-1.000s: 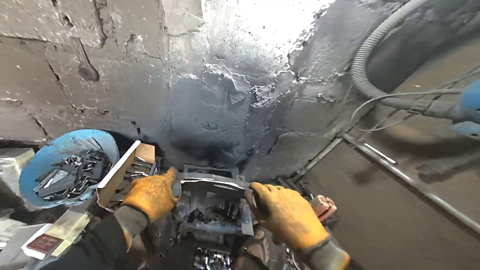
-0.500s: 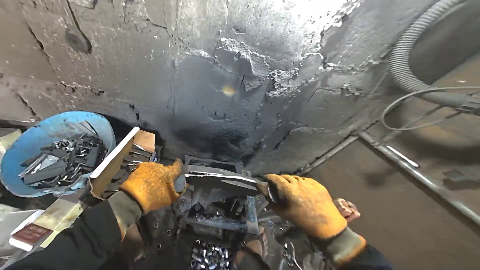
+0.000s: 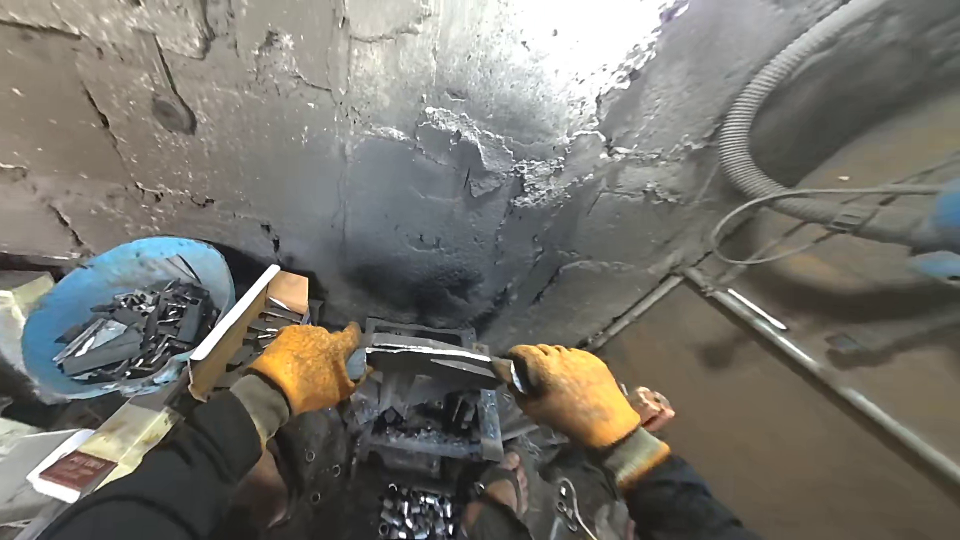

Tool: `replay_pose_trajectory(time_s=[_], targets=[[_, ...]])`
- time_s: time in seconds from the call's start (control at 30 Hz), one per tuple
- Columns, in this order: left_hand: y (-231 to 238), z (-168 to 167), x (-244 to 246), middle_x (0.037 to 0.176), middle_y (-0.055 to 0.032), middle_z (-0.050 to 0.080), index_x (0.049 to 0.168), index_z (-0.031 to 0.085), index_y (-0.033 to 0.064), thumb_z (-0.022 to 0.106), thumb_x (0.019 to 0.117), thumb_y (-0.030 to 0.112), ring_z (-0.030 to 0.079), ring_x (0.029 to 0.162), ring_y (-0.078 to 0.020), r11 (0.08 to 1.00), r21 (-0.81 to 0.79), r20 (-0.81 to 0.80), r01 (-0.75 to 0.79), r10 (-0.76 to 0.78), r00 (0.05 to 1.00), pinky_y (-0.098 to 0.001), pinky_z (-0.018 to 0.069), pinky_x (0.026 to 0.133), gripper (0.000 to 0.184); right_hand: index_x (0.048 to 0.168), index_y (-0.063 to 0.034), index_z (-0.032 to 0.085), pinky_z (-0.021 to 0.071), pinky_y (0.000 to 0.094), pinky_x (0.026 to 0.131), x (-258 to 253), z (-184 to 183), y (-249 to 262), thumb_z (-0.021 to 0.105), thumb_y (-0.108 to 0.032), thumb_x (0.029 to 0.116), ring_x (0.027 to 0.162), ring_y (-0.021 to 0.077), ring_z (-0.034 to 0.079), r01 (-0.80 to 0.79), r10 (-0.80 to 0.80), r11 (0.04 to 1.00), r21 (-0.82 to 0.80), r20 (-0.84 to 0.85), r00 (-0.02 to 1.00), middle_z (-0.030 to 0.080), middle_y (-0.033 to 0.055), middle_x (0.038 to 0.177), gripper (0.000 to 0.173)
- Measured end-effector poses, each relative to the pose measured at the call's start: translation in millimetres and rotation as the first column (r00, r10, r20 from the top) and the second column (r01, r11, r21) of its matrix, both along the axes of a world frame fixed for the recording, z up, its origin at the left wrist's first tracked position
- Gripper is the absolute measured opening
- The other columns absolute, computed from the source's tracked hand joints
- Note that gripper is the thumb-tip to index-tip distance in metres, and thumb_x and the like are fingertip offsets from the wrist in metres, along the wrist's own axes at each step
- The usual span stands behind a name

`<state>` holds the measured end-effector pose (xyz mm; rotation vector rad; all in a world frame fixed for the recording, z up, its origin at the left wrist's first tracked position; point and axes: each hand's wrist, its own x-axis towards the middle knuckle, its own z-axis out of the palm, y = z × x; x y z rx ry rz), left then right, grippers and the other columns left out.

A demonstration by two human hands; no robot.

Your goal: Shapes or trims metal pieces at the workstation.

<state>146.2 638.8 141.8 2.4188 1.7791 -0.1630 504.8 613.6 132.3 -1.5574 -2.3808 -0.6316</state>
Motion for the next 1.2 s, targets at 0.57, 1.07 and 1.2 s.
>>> replay_pose_trajectory(time_s=[0.57, 1.07, 1.2], targets=[[-23, 6, -36, 0.104, -0.0141, 0.074, 0.127, 0.067, 0.0245, 0.059, 0.0938, 0.062, 0.070, 0.099, -0.0390, 0.984, -0.030, -0.043, -0.176, 0.175, 0.984, -0.0639, 0.0542, 0.084, 0.050, 0.087, -0.0157, 0.070, 0.0565, 0.0535, 0.069, -56, 6, -1, 0.066, -0.057, 0.0854, 0.081, 0.0274, 0.071, 0.109, -0.130, 0.946, -0.304, -0.052, 0.990, 0.071, 0.0060, 0.081, 0.041], [-24, -45, -24, 0.167, -0.0138, 0.032, 0.166, 0.020, 0.0333, 0.052, 0.0912, 0.076, 0.063, 0.123, -0.0429, 0.927, -0.092, 0.270, -0.364, 0.375, 0.887, -0.0659, 0.0532, 0.096, 0.091, 0.159, -0.0268, 0.040, 0.0435, 0.0478, 0.116, -45, -49, -1, 0.058, -0.056, 0.0935, 0.144, 0.0219, 0.047, 0.033, -0.075, 0.954, -0.297, -0.133, 0.988, 0.050, 0.0011, 0.156, 0.074], [-25, -42, -27, 0.166, -0.0121, 0.035, 0.165, 0.023, 0.0348, 0.051, 0.0916, 0.076, 0.065, 0.119, -0.0440, 0.932, -0.049, 0.210, -0.360, 0.362, 0.908, -0.0678, 0.0538, 0.091, 0.088, 0.159, -0.0258, 0.040, 0.0429, 0.0494, 0.116, -45, -41, 0, 0.051, -0.060, 0.0962, 0.144, 0.0209, 0.047, 0.011, -0.050, 0.942, -0.335, -0.108, 0.993, 0.050, 0.0011, 0.156, 0.073]])
